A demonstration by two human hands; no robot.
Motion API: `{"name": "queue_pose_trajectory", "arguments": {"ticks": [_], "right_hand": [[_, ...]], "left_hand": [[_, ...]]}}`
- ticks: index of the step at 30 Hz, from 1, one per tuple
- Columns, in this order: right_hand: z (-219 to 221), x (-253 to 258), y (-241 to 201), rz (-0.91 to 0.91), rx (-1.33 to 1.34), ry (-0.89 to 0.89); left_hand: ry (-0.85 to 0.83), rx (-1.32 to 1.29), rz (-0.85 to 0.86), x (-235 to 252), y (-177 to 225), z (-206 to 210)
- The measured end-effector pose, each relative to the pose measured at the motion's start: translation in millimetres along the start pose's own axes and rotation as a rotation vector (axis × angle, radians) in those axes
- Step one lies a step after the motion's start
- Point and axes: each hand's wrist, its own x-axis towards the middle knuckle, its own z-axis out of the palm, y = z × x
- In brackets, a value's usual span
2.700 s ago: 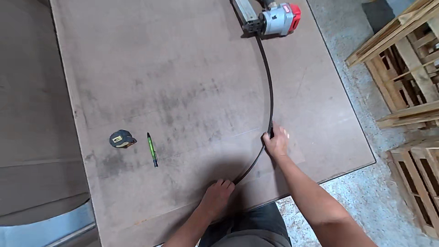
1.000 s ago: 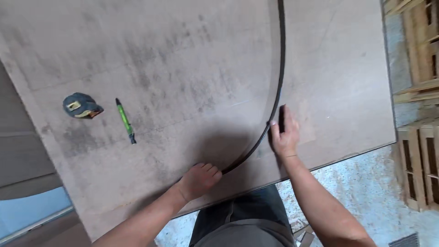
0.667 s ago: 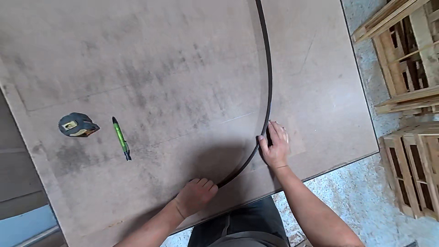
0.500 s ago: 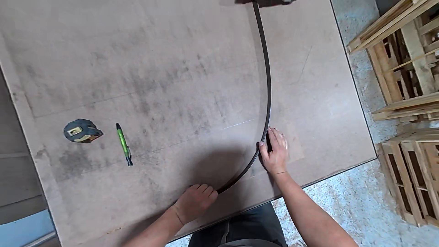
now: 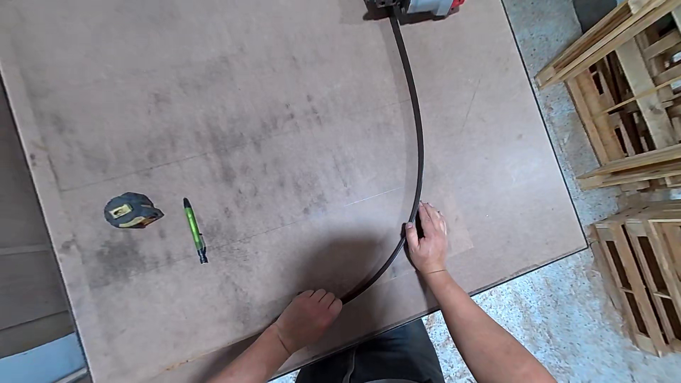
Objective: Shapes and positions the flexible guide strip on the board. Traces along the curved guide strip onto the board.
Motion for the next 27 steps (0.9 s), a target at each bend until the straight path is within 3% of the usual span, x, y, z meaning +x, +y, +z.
{"name": "queue_pose_trajectory", "arguments": {"ticks": [18, 23, 27], "right_hand": [[-3, 0, 1, 0.049, 0.058, 0.002], [-13, 79, 14, 0.174, 0.081, -0.107], [3, 133, 25, 0.151, 0.051, -0.171]], "left_hand": [[-0.030, -0.050, -0.011, 2, 0, -6], [-0.059, -0.116, -0.032, 2, -5, -5], [-0.153, -0.233, -0.067, -4, 0, -12]]}}
